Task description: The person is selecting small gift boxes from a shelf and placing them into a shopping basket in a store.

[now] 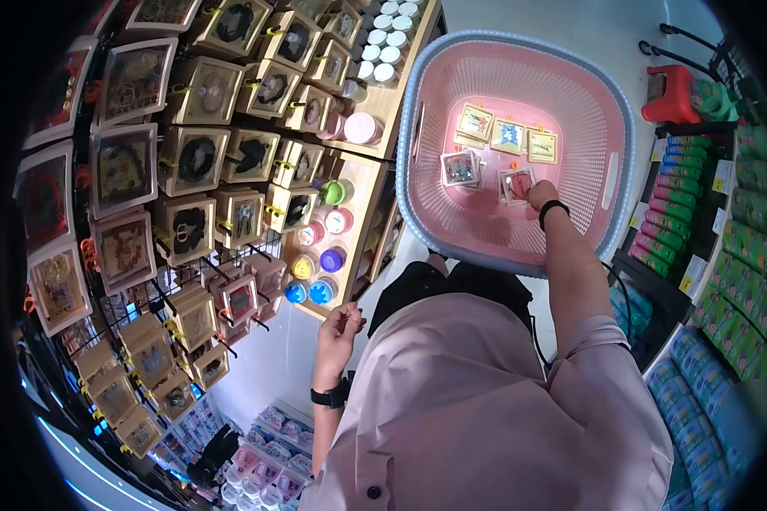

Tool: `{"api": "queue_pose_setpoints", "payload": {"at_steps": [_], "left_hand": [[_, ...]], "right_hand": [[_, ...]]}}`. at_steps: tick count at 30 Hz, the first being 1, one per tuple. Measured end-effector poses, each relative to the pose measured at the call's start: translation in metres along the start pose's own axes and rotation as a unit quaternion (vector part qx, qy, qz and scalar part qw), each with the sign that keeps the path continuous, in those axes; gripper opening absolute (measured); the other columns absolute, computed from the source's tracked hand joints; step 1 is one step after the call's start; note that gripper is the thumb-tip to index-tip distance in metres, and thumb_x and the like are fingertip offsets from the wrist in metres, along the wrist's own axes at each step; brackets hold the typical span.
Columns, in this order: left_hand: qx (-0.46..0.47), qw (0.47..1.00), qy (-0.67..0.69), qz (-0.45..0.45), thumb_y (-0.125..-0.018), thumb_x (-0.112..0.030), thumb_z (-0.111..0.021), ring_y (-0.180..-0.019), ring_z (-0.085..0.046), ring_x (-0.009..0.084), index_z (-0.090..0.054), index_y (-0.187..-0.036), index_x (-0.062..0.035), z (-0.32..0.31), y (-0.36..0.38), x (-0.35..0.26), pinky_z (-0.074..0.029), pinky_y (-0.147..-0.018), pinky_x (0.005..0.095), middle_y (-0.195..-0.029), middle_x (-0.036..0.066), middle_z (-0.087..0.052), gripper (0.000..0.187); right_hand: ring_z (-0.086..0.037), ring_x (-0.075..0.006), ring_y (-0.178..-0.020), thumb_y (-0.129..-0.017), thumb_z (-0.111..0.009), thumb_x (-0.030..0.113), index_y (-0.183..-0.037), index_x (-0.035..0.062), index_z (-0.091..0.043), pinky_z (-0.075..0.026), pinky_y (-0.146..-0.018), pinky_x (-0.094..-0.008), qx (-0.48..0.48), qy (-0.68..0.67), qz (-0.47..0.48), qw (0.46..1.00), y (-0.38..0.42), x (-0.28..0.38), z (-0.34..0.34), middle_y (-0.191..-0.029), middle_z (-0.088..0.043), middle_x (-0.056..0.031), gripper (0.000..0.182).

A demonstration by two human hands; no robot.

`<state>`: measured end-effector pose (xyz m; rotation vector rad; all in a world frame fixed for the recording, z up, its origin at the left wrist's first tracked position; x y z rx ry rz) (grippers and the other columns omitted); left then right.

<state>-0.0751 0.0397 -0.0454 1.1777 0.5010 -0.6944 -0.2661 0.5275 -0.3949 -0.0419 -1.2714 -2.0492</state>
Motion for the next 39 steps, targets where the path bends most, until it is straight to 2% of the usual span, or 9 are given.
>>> {"api": "queue_pose_setpoints", "payload": {"at_steps": [3, 7, 12, 18, 25, 31, 34, 37, 39], "left_hand": [[-0.016, 1.000, 0.006, 0.015, -0.100, -0.017, -0.066, -0.087, -0.063, 0.0102, -0.063, -0.121, 0.0035, -0.001, 0.006, 0.000, -0.052, -0.081, 0.0262, -0.101, 0.004, -0.067, 0.030], [-0.023, 1.000, 0.006, 0.019, -0.100, -0.016, -0.066, -0.088, -0.063, 0.0101, -0.063, -0.121, 0.0028, -0.002, 0.007, 0.005, -0.052, -0.081, 0.0261, -0.100, 0.003, -0.067, 0.029], [-0.015, 1.000, -0.018, -0.001, -0.099, -0.013, -0.064, -0.087, -0.062, 0.0095, -0.063, -0.122, 0.0019, -0.005, 0.011, 0.004, -0.051, -0.081, 0.0255, -0.099, 0.003, -0.067, 0.027], [-0.002, 0.998, -0.058, -0.001, -0.099, -0.013, -0.065, -0.086, -0.062, 0.0092, -0.063, -0.121, 0.0015, -0.005, 0.015, 0.000, -0.051, -0.080, 0.0253, -0.096, 0.002, -0.067, 0.027], [0.013, 0.998, -0.062, -0.016, -0.100, -0.015, -0.065, -0.085, -0.061, 0.0089, -0.063, -0.121, 0.0014, -0.004, 0.010, 0.001, -0.051, -0.080, 0.0256, -0.095, 0.001, -0.066, 0.027], [0.018, 0.999, -0.045, -0.022, -0.100, -0.015, -0.064, -0.086, -0.061, 0.0089, -0.062, -0.121, 0.0019, -0.001, 0.007, 0.008, -0.051, -0.080, 0.0255, -0.097, 0.002, -0.066, 0.027], [0.016, 0.999, -0.039, -0.020, -0.100, -0.015, -0.064, -0.087, -0.062, 0.0091, -0.062, -0.121, 0.0025, 0.002, 0.009, 0.008, -0.051, -0.081, 0.0256, -0.098, 0.002, -0.066, 0.027], [0.016, 0.999, -0.037, -0.011, -0.100, -0.015, -0.064, -0.087, -0.062, 0.0095, -0.062, -0.122, 0.0032, 0.005, 0.013, 0.011, -0.051, -0.081, 0.0258, -0.099, 0.003, -0.066, 0.028], [0.016, 0.999, -0.036, -0.009, -0.101, -0.016, -0.064, -0.088, -0.062, 0.0099, -0.062, -0.122, 0.0035, 0.006, 0.012, 0.014, -0.052, -0.081, 0.0260, -0.099, 0.003, -0.066, 0.029]], "right_hand": [[-0.062, -0.0273, -0.053, -0.092, -0.056, 0.008, -0.095, -0.0081, -0.066, -0.049, -0.044, -0.0415, 0.025, -0.028, -0.039, 0.999, -0.003, -0.003, -0.004, -0.074, -0.066, -0.0187, 0.019], [-0.065, -0.0281, -0.056, -0.093, -0.057, 0.011, -0.089, -0.0070, -0.067, -0.050, -0.048, -0.0420, 0.082, 0.210, 0.123, 0.967, -0.068, -0.053, -0.033, -0.074, -0.067, -0.0182, 0.021], [-0.066, -0.0305, -0.061, -0.093, -0.052, 0.012, -0.090, -0.0054, -0.068, -0.051, -0.054, -0.0450, 0.044, -0.022, -0.073, 0.996, 0.002, 0.001, -0.012, -0.073, -0.067, -0.0186, 0.024], [-0.063, -0.0307, -0.056, -0.094, -0.050, 0.015, -0.093, -0.0080, -0.067, -0.049, -0.051, -0.0450, 0.069, 0.017, -0.039, 0.997, -0.003, 0.000, -0.019, -0.071, -0.065, -0.0199, 0.028], [-0.071, -0.0347, -0.068, -0.097, -0.052, 0.015, -0.100, -0.0122, -0.065, -0.057, -0.053, -0.0481, 0.141, 0.163, 0.043, 0.975, -0.010, 0.006, -0.012, -0.084, -0.068, -0.0272, 0.030], [-0.072, -0.0366, -0.071, -0.096, -0.054, 0.014, -0.102, -0.0131, -0.065, -0.058, -0.055, -0.0505, 0.085, -0.013, -0.059, 0.995, 0.025, 0.025, 0.002, -0.083, -0.068, -0.0273, 0.030], [-0.066, -0.0368, -0.056, -0.091, -0.055, 0.014, -0.093, -0.0122, -0.065, -0.050, -0.050, -0.0491, 0.089, -0.034, -0.051, 0.994, 0.020, 0.022, 0.001, -0.074, -0.064, -0.0252, 0.028], [-0.072, -0.0379, -0.072, -0.093, -0.056, 0.016, -0.104, -0.0128, -0.065, -0.060, -0.060, -0.0517, 0.129, 0.030, -0.027, 0.991, 0.018, 0.023, 0.005, -0.087, -0.068, -0.0285, 0.031], [-0.072, -0.0388, -0.073, -0.093, -0.054, 0.014, -0.104, -0.0127, -0.064, -0.060, -0.059, -0.0502, 0.135, 0.155, 0.065, 0.976, 0.014, 0.025, 0.007, -0.090, -0.069, -0.0287, 0.031]]}}
Point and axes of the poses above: each hand's wrist, its own y-axis away from the middle knuckle, its own z-axis out of the back of the hand, x = y × z, the point moved 2 cm from there along -y, towards the middle knuckle
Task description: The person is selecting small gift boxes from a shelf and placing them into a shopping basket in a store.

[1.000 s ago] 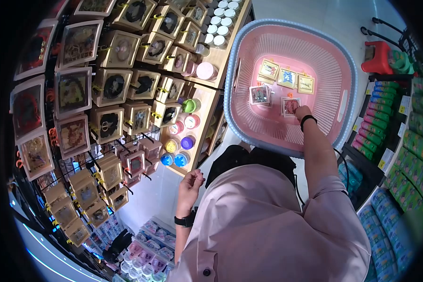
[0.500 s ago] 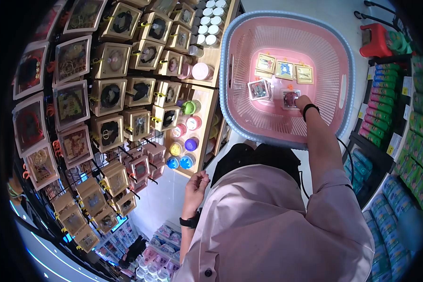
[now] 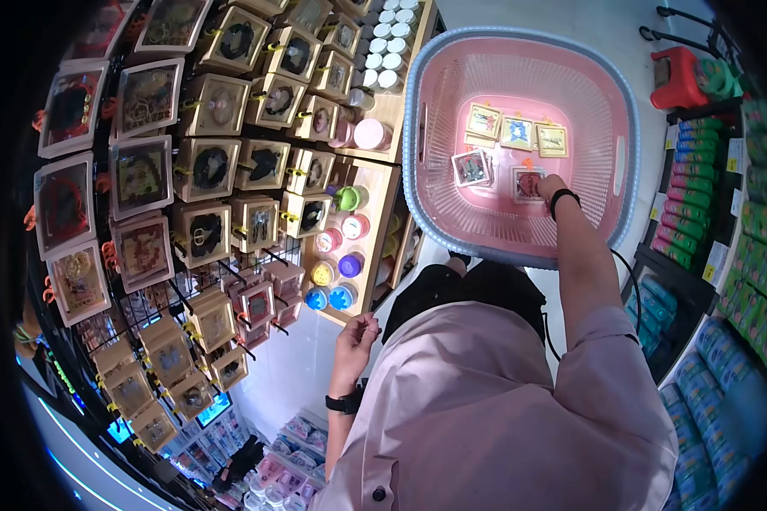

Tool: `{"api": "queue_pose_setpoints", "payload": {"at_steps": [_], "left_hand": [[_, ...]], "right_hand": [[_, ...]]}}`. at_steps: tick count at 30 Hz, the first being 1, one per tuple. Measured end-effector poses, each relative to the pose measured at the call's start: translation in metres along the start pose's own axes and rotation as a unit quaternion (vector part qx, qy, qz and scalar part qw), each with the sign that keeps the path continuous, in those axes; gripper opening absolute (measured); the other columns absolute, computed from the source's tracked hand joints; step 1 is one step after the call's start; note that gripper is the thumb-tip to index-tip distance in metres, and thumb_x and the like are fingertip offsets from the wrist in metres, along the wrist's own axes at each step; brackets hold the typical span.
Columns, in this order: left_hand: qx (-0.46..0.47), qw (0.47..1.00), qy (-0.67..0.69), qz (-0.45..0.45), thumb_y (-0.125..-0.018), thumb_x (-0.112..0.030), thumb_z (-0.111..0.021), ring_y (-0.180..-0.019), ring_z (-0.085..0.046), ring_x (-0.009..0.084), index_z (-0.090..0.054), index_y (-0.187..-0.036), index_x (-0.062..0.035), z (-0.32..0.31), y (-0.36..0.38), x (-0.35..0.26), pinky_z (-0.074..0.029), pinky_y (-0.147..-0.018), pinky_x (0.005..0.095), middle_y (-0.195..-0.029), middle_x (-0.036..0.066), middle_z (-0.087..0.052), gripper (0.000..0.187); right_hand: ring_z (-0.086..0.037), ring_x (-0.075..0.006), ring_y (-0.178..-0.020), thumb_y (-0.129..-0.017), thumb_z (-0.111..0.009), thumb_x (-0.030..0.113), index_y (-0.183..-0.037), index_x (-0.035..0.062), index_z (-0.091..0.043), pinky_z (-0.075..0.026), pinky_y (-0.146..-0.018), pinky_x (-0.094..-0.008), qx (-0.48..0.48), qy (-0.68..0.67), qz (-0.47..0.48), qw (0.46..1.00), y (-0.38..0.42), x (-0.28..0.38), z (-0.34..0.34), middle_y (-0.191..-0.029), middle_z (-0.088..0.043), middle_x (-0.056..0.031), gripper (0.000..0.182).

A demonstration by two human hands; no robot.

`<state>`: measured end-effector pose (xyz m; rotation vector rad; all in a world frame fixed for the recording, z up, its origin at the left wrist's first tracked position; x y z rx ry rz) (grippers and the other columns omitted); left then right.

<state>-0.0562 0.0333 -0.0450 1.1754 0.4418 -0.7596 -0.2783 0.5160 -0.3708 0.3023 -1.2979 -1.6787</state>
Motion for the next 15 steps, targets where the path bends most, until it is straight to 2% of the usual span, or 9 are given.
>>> {"api": "queue_pose_setpoints", "payload": {"at_steps": [2, 4, 7, 10, 13, 14, 15], "left_hand": [[-0.001, 1.000, 0.002, -0.001, -0.101, -0.016, -0.064, -0.088, -0.063, 0.0103, -0.061, -0.123, 0.0038, 0.001, -0.002, 0.002, -0.052, -0.081, 0.0261, -0.099, 0.003, -0.067, 0.030], [-0.002, 1.000, -0.001, -0.010, -0.101, -0.017, -0.065, -0.088, -0.063, 0.0106, -0.062, -0.123, 0.0037, 0.004, -0.008, 0.004, -0.052, -0.081, 0.0263, -0.099, 0.003, -0.067, 0.031], [-0.011, 0.999, 0.008, -0.030, -0.101, -0.020, -0.065, -0.087, -0.063, 0.0111, -0.061, -0.124, 0.0037, 0.013, -0.020, 0.003, -0.052, -0.080, 0.0264, -0.100, 0.004, -0.067, 0.034], [-0.041, 0.997, 0.000, -0.061, -0.101, -0.022, -0.065, -0.087, -0.063, 0.0122, -0.060, -0.126, 0.0038, 0.026, -0.036, -0.004, -0.052, -0.080, 0.0269, -0.100, 0.006, -0.067, 0.036], [-0.078, 0.993, -0.008, -0.083, -0.101, -0.026, -0.065, -0.086, -0.063, 0.0131, -0.060, -0.126, 0.0044, 0.042, -0.050, -0.028, -0.052, -0.080, 0.0284, -0.100, 0.005, -0.067, 0.040], [-0.084, 0.993, 0.002, -0.080, -0.101, -0.023, -0.064, -0.090, -0.066, 0.0148, -0.059, -0.126, 0.0057, 0.051, -0.057, -0.031, -0.054, -0.082, 0.0283, -0.103, 0.010, -0.068, 0.038], [-0.094, 0.990, 0.022, -0.103, -0.101, -0.022, -0.064, -0.092, -0.067, 0.0153, -0.058, -0.126, 0.0062, 0.060, -0.066, -0.032, -0.055, -0.082, 0.0282, -0.104, 0.010, -0.068, 0.038]], "right_hand": [[-0.071, -0.0383, -0.072, -0.093, -0.052, 0.013, -0.104, -0.0120, -0.064, -0.059, -0.058, -0.0481, -0.023, -0.019, -0.016, 0.999, 0.008, 0.003, 0.006, -0.091, -0.069, -0.0276, 0.030], [-0.071, -0.0361, -0.070, -0.093, -0.052, 0.013, -0.104, -0.0106, -0.064, -0.058, -0.055, -0.0454, -0.070, -0.193, -0.120, 0.971, 0.017, 0.008, 0.011, -0.091, -0.069, -0.0252, 0.029], [-0.064, -0.0332, -0.056, -0.089, -0.053, 0.010, -0.097, -0.0112, -0.066, -0.048, -0.048, -0.0459, -0.131, -0.247, -0.103, 0.955, 0.039, 0.020, 0.030, -0.074, -0.064, -0.0239, 0.027], [-0.062, -0.0293, -0.054, -0.089, -0.050, 0.009, -0.096, -0.0098, -0.066, -0.048, -0.047, -0.0426, -0.185, -0.301, -0.079, 0.932, 0.061, 0.030, 0.054, -0.073, -0.065, -0.0216, 0.025], [-0.062, -0.0257, -0.054, -0.089, -0.047, 0.007, -0.094, -0.0083, -0.063, -0.046, -0.044, -0.0394, -0.178, -0.311, -0.017, 0.933, 0.067, 0.036, 0.074, -0.076, -0.065, -0.0202, 0.023], [-0.060, -0.0211, -0.055, -0.090, -0.049, 0.009, -0.091, -0.0049, -0.062, -0.046, -0.046, -0.0371, -0.166, -0.312, 0.000, 0.935, 0.078, 0.042, 0.083, -0.078, -0.066, -0.0163, 0.019], [-0.061, -0.0187, -0.059, -0.093, -0.049, 0.012, -0.095, -0.0025, -0.062, -0.048, -0.051, -0.0344, -0.159, -0.335, 0.019, 0.929, 0.088, 0.049, 0.089, -0.081, -0.066, -0.0125, 0.020]]}}
Point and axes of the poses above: each hand's wrist, its own y-axis away from the middle knuckle, its own z-axis out of the back of the hand, x = y × z, the point moved 2 cm from there along -y, towards the middle knuckle
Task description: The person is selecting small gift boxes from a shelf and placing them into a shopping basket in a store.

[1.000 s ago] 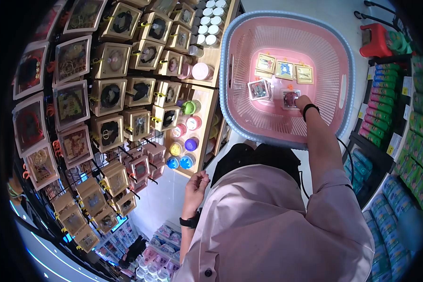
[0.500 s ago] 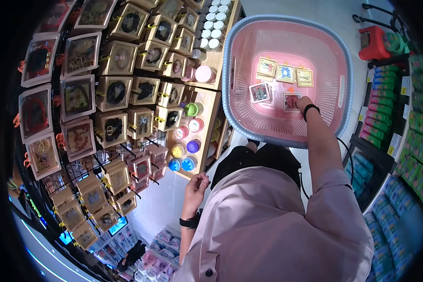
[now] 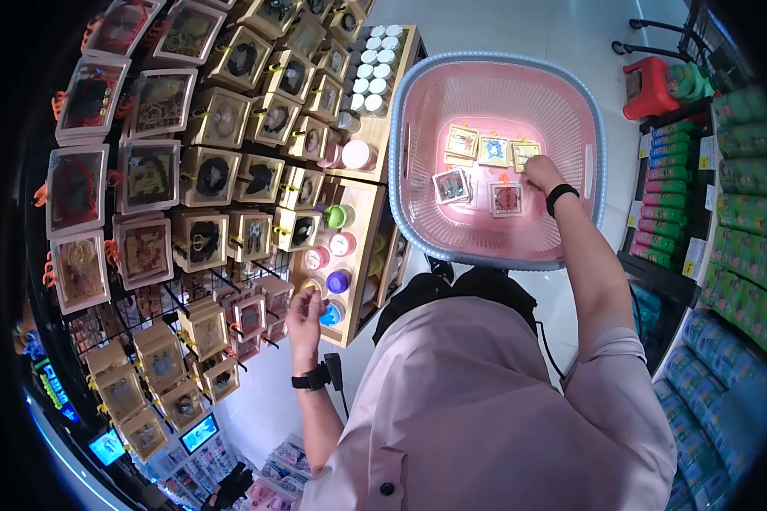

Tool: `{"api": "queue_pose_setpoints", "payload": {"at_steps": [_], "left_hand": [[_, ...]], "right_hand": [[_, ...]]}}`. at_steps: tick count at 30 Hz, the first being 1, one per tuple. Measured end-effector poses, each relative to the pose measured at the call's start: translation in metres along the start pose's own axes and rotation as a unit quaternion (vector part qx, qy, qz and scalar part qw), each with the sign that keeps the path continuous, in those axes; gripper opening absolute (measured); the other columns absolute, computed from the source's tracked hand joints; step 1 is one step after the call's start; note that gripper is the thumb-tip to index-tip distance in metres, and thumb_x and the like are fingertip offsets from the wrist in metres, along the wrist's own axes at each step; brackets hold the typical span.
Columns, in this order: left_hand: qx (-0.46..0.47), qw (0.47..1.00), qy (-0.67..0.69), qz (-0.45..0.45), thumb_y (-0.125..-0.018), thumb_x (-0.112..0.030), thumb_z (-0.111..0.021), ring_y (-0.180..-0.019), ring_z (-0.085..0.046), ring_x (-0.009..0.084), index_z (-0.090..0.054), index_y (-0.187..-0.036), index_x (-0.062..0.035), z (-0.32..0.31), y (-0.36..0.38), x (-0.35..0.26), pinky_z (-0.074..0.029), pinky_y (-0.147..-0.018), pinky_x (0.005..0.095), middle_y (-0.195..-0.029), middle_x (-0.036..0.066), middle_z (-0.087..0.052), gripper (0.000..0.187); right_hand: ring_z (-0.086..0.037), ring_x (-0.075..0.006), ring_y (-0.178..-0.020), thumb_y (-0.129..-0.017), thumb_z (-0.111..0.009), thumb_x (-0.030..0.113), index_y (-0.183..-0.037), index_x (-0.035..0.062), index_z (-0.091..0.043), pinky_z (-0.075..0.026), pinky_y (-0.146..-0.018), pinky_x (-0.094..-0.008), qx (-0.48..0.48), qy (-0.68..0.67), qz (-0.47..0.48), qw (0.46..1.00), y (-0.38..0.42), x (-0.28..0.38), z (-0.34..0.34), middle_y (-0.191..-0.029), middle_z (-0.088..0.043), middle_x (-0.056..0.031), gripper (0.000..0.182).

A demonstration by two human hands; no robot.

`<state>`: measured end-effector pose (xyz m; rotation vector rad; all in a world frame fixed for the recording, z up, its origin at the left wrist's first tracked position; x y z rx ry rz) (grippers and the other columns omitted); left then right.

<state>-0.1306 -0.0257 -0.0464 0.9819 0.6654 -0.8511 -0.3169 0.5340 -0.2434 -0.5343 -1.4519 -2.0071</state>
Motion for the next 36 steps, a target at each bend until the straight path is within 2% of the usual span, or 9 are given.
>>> {"api": "queue_pose_setpoints", "payload": {"at_steps": [3, 6, 11, 14, 19, 22, 27, 34, 36], "left_hand": [[-0.077, 0.995, 0.048, -0.037, -0.102, -0.019, -0.063, -0.096, -0.067, 0.0156, -0.057, -0.127, 0.0064, 0.019, -0.031, 0.000, -0.056, -0.081, 0.0279, -0.110, 0.012, -0.066, 0.037], [-0.137, 0.985, 0.091, -0.059, -0.101, -0.015, -0.062, -0.097, -0.066, 0.0162, -0.051, -0.131, 0.0051, 0.034, -0.053, -0.004, -0.057, -0.080, 0.0271, -0.114, 0.012, -0.062, 0.037], [-0.242, 0.962, 0.084, -0.097, -0.100, -0.011, -0.060, -0.092, -0.064, 0.0149, -0.050, -0.131, 0.0059, 0.042, -0.070, -0.023, -0.055, -0.079, 0.0255, -0.113, 0.013, -0.062, 0.037], [-0.243, 0.966, 0.035, -0.076, -0.098, -0.010, -0.061, -0.099, -0.063, 0.0203, -0.048, -0.133, 0.0070, 0.042, -0.073, -0.033, -0.055, -0.083, 0.0313, -0.119, 0.017, -0.060, 0.041], [-0.355, 0.880, -0.225, -0.222, -0.095, -0.010, -0.060, -0.126, -0.050, 0.0470, -0.042, -0.138, 0.0073, 0.050, -0.088, -0.032, -0.045, -0.103, 0.0476, -0.141, 0.034, -0.044, 0.050], [-0.375, 0.869, -0.240, -0.216, -0.095, -0.013, -0.058, -0.135, -0.039, 0.0524, -0.040, -0.139, 0.0065, 0.058, -0.109, -0.012, -0.035, -0.113, 0.0525, -0.146, 0.036, -0.039, 0.052], [-0.419, 0.841, -0.287, -0.187, -0.095, -0.012, -0.051, -0.135, -0.039, 0.0522, -0.037, -0.143, 0.0118, 0.065, -0.122, -0.009, -0.034, -0.115, 0.0519, -0.145, 0.038, -0.039, 0.055], [-0.399, 0.851, -0.303, -0.155, -0.092, -0.011, -0.053, -0.124, -0.049, 0.0521, -0.047, -0.134, 0.0118, 0.076, -0.137, 0.001, -0.042, -0.106, 0.0516, -0.133, 0.038, -0.049, 0.048], [-0.327, 0.902, -0.266, -0.096, -0.089, -0.013, -0.057, -0.116, -0.054, 0.0540, -0.047, -0.130, 0.0111, 0.080, -0.148, 0.008, -0.047, -0.100, 0.0532, -0.127, 0.038, -0.053, 0.049]], "right_hand": [[-0.064, -0.0110, -0.073, -0.103, -0.052, 0.023, -0.101, 0.0040, -0.063, -0.053, -0.069, -0.0269, 0.049, -0.092, 0.031, 0.994, 0.044, 0.034, 0.003, -0.091, -0.067, -0.0016, 0.022], [-0.059, -0.0092, -0.067, -0.104, -0.053, 0.018, -0.094, 0.0007, -0.061, -0.049, -0.059, -0.0269, 0.041, -0.202, 0.093, 0.974, 0.115, 0.068, -0.007, -0.080, -0.062, -0.0030, 0.021], [-0.065, -0.0107, -0.085, -0.104, -0.055, 0.019, -0.110, -0.0011, -0.063, -0.052, -0.075, -0.0249, 0.093, -0.247, 0.124, 0.956, 0.213, 0.075, -0.030, -0.096, -0.067, -0.0057, 0.022], [-0.067, -0.0145, -0.095, -0.104, -0.055, 0.020, -0.118, -0.0016, -0.062, -0.053, -0.083, -0.0267, 0.118, -0.162, 0.177, 0.964, 0.247, 0.066, -0.050, -0.104, -0.069, -0.0075, 0.026], [-0.065, -0.0131, -0.099, -0.104, -0.056, 0.014, -0.120, -0.0030, -0.061, -0.051, -0.086, -0.0264, 0.198, -0.125, 0.214, 0.948, 0.281, 0.086, -0.082, -0.107, -0.069, -0.0069, 0.024], [-0.063, -0.0106, -0.097, -0.103, -0.055, 0.012, -0.119, -0.0039, -0.062, -0.050, -0.085, -0.0251, 0.201, -0.091, 0.235, 0.946, 0.286, 0.103, -0.086, -0.106, -0.068, -0.0057, 0.023], [-0.060, -0.0080, -0.092, -0.103, -0.056, 0.012, -0.118, -0.0037, -0.062, -0.048, -0.083, -0.0234, 0.201, -0.076, 0.243, 0.946, 0.288, 0.117, -0.093, -0.102, -0.067, -0.0034, 0.023], [-0.057, -0.0046, -0.086, -0.103, -0.057, 0.013, -0.117, -0.0025, -0.063, -0.046, -0.079, -0.0205, 0.219, -0.076, 0.227, 0.946, 0.284, 0.113, -0.102, -0.096, -0.064, 0.0007, 0.022], [-0.057, -0.0045, -0.086, -0.103, -0.058, 0.013, -0.117, -0.0025, -0.063, -0.046, -0.078, -0.0205, 0.219, -0.064, 0.226, 0.947, 0.285, 0.116, -0.100, -0.096, -0.065, 0.0006, 0.022]]}}
Point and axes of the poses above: each hand's wrist, its own y-axis away from the middle knuckle, its own z-axis out of the back of the hand, x = y × z, the point moved 2 cm from there along -y, towards the middle knuckle
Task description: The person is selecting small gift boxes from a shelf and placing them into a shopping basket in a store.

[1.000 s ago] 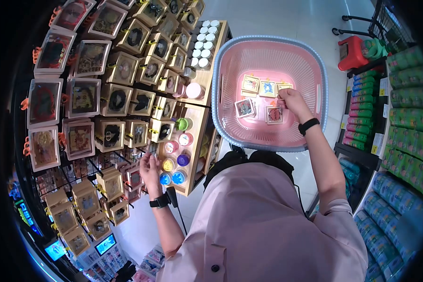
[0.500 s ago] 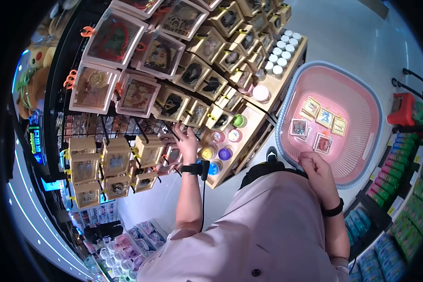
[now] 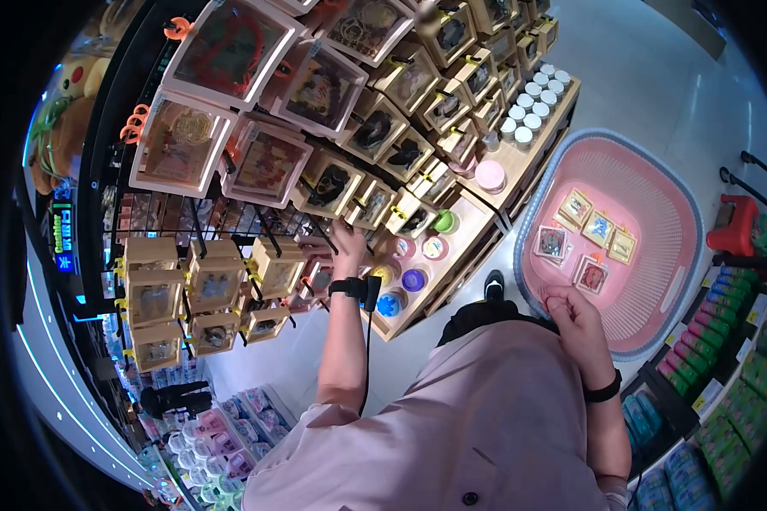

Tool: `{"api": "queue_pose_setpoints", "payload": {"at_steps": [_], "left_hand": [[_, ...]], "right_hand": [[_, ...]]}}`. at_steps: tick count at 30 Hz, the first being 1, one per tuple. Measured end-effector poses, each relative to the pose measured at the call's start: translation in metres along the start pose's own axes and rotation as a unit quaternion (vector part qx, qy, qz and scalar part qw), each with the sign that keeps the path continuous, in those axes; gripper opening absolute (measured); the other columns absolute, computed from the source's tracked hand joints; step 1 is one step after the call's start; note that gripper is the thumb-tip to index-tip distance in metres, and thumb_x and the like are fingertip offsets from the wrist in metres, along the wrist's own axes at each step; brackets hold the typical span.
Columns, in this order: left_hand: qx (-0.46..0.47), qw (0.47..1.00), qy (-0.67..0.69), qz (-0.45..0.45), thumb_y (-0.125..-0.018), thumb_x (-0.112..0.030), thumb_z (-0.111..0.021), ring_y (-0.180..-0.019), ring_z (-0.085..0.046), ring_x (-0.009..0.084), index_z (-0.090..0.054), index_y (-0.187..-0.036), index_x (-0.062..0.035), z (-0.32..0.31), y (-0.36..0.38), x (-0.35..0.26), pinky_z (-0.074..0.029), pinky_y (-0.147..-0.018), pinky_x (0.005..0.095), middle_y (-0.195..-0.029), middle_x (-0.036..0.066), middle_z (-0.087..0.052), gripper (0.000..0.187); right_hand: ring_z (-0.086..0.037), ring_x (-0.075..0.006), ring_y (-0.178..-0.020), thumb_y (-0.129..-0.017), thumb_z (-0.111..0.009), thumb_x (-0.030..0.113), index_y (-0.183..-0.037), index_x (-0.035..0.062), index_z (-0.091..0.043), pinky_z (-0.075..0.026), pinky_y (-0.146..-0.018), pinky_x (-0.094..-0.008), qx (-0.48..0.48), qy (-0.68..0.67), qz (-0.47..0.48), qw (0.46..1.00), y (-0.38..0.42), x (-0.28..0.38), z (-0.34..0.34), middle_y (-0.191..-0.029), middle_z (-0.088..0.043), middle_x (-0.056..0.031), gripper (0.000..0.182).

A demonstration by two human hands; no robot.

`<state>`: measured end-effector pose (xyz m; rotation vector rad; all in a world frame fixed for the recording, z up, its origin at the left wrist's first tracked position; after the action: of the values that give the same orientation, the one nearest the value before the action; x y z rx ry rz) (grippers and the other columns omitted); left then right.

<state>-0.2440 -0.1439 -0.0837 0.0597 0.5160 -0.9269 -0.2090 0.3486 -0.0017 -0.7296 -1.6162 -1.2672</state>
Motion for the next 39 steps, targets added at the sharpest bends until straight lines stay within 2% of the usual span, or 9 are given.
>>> {"api": "queue_pose_setpoints", "payload": {"at_steps": [3, 6, 11, 18, 24, 29, 32, 33, 39], "left_hand": [[-0.021, 0.997, -0.011, -0.069, -0.086, -0.012, -0.059, -0.113, -0.054, 0.0553, -0.046, -0.130, 0.0094, -0.024, -0.014, 0.025, -0.048, -0.098, 0.0535, -0.122, 0.037, -0.057, 0.051], [-0.008, 0.998, 0.021, -0.059, -0.086, -0.010, -0.059, -0.112, -0.055, 0.0553, -0.047, -0.130, 0.0078, -0.019, -0.018, 0.017, -0.048, -0.097, 0.0538, -0.122, 0.037, -0.057, 0.049], [-0.082, 0.992, -0.005, -0.095, -0.087, -0.014, -0.064, -0.105, -0.059, 0.0525, -0.052, -0.124, 0.0050, -0.016, -0.011, 0.011, -0.049, -0.092, 0.0558, -0.115, 0.034, -0.059, 0.043], [-0.047, 0.993, -0.028, -0.106, -0.085, -0.012, -0.066, -0.098, -0.062, 0.0509, -0.058, -0.114, 0.0050, -0.004, -0.007, 0.001, -0.052, -0.086, 0.0550, -0.105, 0.033, -0.062, 0.035], [0.044, 0.998, -0.034, -0.003, -0.085, -0.014, -0.068, -0.089, -0.067, 0.0474, -0.063, -0.094, 0.0019, 0.003, 0.002, -0.010, -0.053, -0.078, 0.0536, -0.090, 0.026, -0.068, 0.019], [0.054, 0.995, -0.080, -0.016, -0.083, -0.018, -0.069, -0.086, -0.069, 0.0435, -0.070, -0.089, -0.0032, 0.014, 0.017, -0.025, -0.056, -0.077, 0.0510, -0.088, 0.022, -0.072, 0.016], [0.093, 0.992, -0.084, -0.006, -0.087, -0.022, -0.069, -0.098, -0.069, 0.0403, -0.071, -0.102, -0.0049, 0.018, 0.021, -0.028, -0.054, -0.083, 0.0496, -0.099, 0.021, -0.073, 0.023], [0.041, 0.995, -0.079, -0.048, -0.083, -0.020, -0.067, -0.084, -0.070, 0.0424, -0.070, -0.090, -0.0062, 0.019, 0.027, -0.031, -0.056, -0.075, 0.0510, -0.087, 0.021, -0.071, 0.016], [-0.008, 0.993, -0.077, -0.089, -0.083, -0.012, -0.061, -0.075, -0.069, 0.0405, -0.065, -0.082, -0.0095, 0.021, 0.042, -0.033, -0.054, -0.065, 0.0510, -0.076, 0.018, -0.069, 0.005]], "right_hand": [[-0.057, -0.0048, -0.087, -0.102, -0.058, 0.013, -0.117, -0.0026, -0.063, -0.047, -0.079, -0.0208, 0.010, 0.000, -0.005, 1.000, 0.000, -0.004, -0.002, -0.098, -0.066, -0.0003, 0.022], [-0.058, -0.0053, -0.087, -0.102, -0.058, 0.013, -0.117, -0.0028, -0.063, -0.048, -0.079, -0.0214, 0.013, 0.008, -0.013, 1.000, 0.002, -0.008, -0.004, -0.099, -0.067, -0.0011, 0.022], [-0.060, -0.0064, -0.088, -0.103, -0.058, 0.013, -0.117, -0.0033, -0.063, -0.049, -0.080, -0.0224, 0.001, -0.011, -0.011, 1.000, 0.008, -0.014, -0.004, -0.098, -0.067, -0.0023, 0.022], [-0.060, -0.0071, -0.087, -0.103, -0.057, 0.013, -0.117, -0.0034, -0.062, -0.049, -0.080, -0.0226, 0.004, -0.022, -0.008, 1.000, 0.014, -0.016, -0.005, -0.095, -0.066, -0.0025, 0.022], [-0.060, -0.0082, -0.091, -0.105, -0.055, 0.018, -0.118, -0.0011, -0.062, -0.049, -0.083, -0.0242, 0.018, 0.008, -0.017, 1.000, 0.018, -0.024, -0.003, -0.102, -0.067, -0.0020, 0.024], [-0.059, -0.0070, -0.090, -0.103, -0.056, 0.013, -0.118, -0.0024, -0.062, -0.048, -0.082, -0.0223, 0.012, -0.006, -0.007, 1.000, 0.020, -0.023, -0.005, -0.100, -0.066, -0.0017, 0.023], [-0.059, -0.0075, -0.090, -0.103, -0.057, 0.013, -0.119, -0.0021, -0.062, -0.048, -0.083, -0.0228, 0.016, -0.014, -0.015, 1.000, 0.022, -0.022, -0.004, -0.103, -0.066, -0.0026, 0.023], [-0.059, -0.0076, -0.090, -0.103, -0.057, 0.013, -0.119, -0.0021, -0.062, -0.048, -0.083, -0.0230, 0.020, -0.020, -0.020, 0.999, 0.022, -0.021, -0.004, -0.104, -0.067, -0.0030, 0.023], [-0.060, -0.0090, -0.091, -0.103, -0.057, 0.012, -0.121, -0.0038, -0.062, -0.048, -0.082, -0.0234, 0.016, -0.015, -0.036, 0.999, 0.024, -0.029, -0.002, -0.105, -0.068, -0.0045, 0.025]]}}
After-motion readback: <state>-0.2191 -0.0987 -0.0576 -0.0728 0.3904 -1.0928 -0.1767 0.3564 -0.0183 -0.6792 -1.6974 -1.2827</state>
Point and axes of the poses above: each hand's wrist, its own y-axis away from the middle knuckle, its own z-axis out of the back of the hand, x = y × z, the point moved 2 cm from there along -y, towards the middle knuckle
